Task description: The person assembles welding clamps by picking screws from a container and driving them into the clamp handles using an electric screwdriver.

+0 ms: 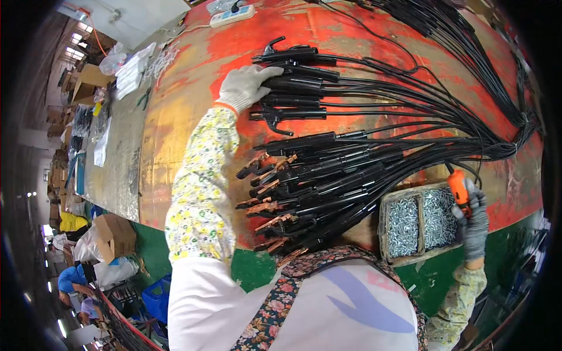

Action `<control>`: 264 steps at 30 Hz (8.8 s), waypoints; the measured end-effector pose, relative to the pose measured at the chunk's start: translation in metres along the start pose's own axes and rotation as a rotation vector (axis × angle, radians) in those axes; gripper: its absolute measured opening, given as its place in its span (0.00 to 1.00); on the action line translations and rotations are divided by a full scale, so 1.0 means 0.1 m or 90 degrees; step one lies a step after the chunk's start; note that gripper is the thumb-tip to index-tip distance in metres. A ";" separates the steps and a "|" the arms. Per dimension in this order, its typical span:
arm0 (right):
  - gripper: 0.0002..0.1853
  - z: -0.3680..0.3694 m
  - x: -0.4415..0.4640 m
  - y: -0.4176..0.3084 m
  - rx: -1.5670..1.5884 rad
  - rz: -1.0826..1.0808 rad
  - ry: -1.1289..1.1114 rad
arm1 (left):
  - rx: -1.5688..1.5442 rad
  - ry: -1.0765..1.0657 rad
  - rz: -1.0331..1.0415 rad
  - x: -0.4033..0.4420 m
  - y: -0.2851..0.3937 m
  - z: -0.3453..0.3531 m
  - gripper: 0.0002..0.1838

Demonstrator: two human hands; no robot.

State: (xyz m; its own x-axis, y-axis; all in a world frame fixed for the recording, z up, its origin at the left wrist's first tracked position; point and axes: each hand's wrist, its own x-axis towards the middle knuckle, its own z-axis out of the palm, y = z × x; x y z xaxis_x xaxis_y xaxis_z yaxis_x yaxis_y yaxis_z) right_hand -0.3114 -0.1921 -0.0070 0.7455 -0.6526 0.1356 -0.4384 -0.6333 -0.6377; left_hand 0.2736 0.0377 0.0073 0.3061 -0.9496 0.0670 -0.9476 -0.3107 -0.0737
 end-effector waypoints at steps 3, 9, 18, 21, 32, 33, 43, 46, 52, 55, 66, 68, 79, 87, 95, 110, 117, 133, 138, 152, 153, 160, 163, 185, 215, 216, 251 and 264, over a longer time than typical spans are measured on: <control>0.31 0.30 0.07 -0.17 -0.172 -0.010 0.033 | 0.020 0.121 -0.003 -0.08 0.12 -0.01 0.27; 0.21 0.27 -0.14 -0.10 -0.318 -0.088 0.086 | -0.279 0.003 0.008 -0.76 0.59 -0.38 0.13; 0.17 0.50 -0.02 -0.79 0.041 -0.153 0.202 | -0.293 -0.202 -0.142 -1.51 0.94 -0.39 0.14; 0.20 0.68 0.16 -1.20 0.084 -0.117 0.100 | -0.357 -0.291 -0.257 -1.39 0.96 -0.66 0.15; 0.38 1.47 0.73 -1.85 1.072 0.061 -0.357 | -0.458 0.073 -0.187 -1.69 1.47 -1.67 0.08; 0.37 1.60 0.86 -1.99 1.174 0.009 -0.250 | -0.533 0.065 -0.176 -1.69 1.49 -1.67 0.07; 0.24 1.32 1.41 -2.27 1.396 -0.141 -0.057 | -0.677 0.064 -0.322 -1.44 2.00 -1.47 0.05; 0.32 1.21 1.42 -2.26 1.258 -0.059 0.042 | -0.442 0.188 -0.117 -1.33 1.96 -1.17 0.11; 0.24 1.16 1.35 -2.22 1.144 0.055 0.108 | -0.406 0.004 -0.011 -1.09 1.94 -1.15 0.21; 0.17 1.12 1.35 -2.19 1.190 0.061 0.074 | -0.562 -0.034 0.007 -1.00 1.97 -0.97 0.22; 0.12 1.12 1.66 -1.89 1.066 0.132 0.113 | -0.494 0.249 -0.033 -0.72 2.50 -0.58 0.21; 0.15 1.07 1.66 -1.89 1.050 0.137 0.115 | -0.498 0.250 -0.036 -0.70 2.54 -0.56 0.21; 0.18 1.09 1.61 -1.78 1.020 0.142 0.007 | -0.476 0.016 -0.059 -0.76 2.61 -0.82 0.19; 0.16 1.07 1.53 -1.89 0.885 0.093 0.014 | -0.494 0.050 -0.054 -0.79 2.64 -0.69 0.22; 0.14 1.25 1.66 -1.81 1.095 0.235 -0.089 | -0.830 0.083 -0.230 -0.88 2.65 -0.64 0.18; 0.12 1.08 1.32 -2.09 0.958 0.195 0.021 | -0.705 0.200 -0.081 -0.70 2.62 -0.77 0.20; 0.12 1.27 1.60 -1.91 1.067 0.109 0.128 | -0.638 0.278 -0.120 -0.59 2.60 -0.69 0.23; 0.05 1.16 1.67 -1.95 1.101 0.189 0.136 | -0.721 0.403 -0.001 -0.44 2.68 -0.73 0.15; 0.08 1.14 1.66 -1.99 1.118 0.108 0.202 | -0.701 0.464 0.020 -0.35 2.69 -0.74 0.14; 0.30 0.99 1.62 -2.02 0.987 0.038 0.329 | -0.728 0.272 0.137 -0.32 2.79 -0.35 0.39; 0.34 0.97 1.60 -2.02 0.943 0.052 0.339 | -0.801 0.237 0.114 -0.30 2.84 -0.31 0.41; 0.34 0.97 0.95 -1.38 0.433 -0.043 0.203 | -1.271 -0.312 -0.361 -0.29 3.08 -0.37 0.38; 0.21 0.48 0.40 -1.02 0.227 0.030 0.161 | -1.482 -0.388 -0.362 -0.41 3.01 -0.39 0.33; 0.29 -0.91 -0.13 -0.28 0.636 0.144 0.562 | -1.415 -0.341 -0.482 -0.50 3.09 -0.33 0.09; 0.30 0.49 -0.22 -0.83 0.738 -0.070 0.592 | -1.364 -0.557 -0.383 -0.32 3.34 -0.21 0.49; 0.31 0.50 -0.20 -0.84 0.729 -0.073 0.599 | -1.353 -0.564 -0.390 -0.31 3.33 -0.23 0.49; 0.26 0.40 0.10 -1.01 1.048 -0.059 0.538 | -1.377 -0.492 -0.499 -0.45 3.38 -0.03 0.47; 0.13 0.38 0.04 -1.67 0.821 -0.171 0.356 | -1.257 -0.518 -0.449 -0.46 3.40 -0.11 0.50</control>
State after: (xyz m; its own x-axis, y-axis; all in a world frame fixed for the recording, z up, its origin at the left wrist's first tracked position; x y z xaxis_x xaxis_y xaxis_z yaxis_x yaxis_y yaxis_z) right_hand -0.2159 -0.0735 0.0718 0.3054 -0.8428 0.4432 0.6626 -0.1461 -0.7346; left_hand -0.0636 -0.0235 -0.0096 -0.0007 -0.7101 -0.7041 0.5802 -0.5738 0.5781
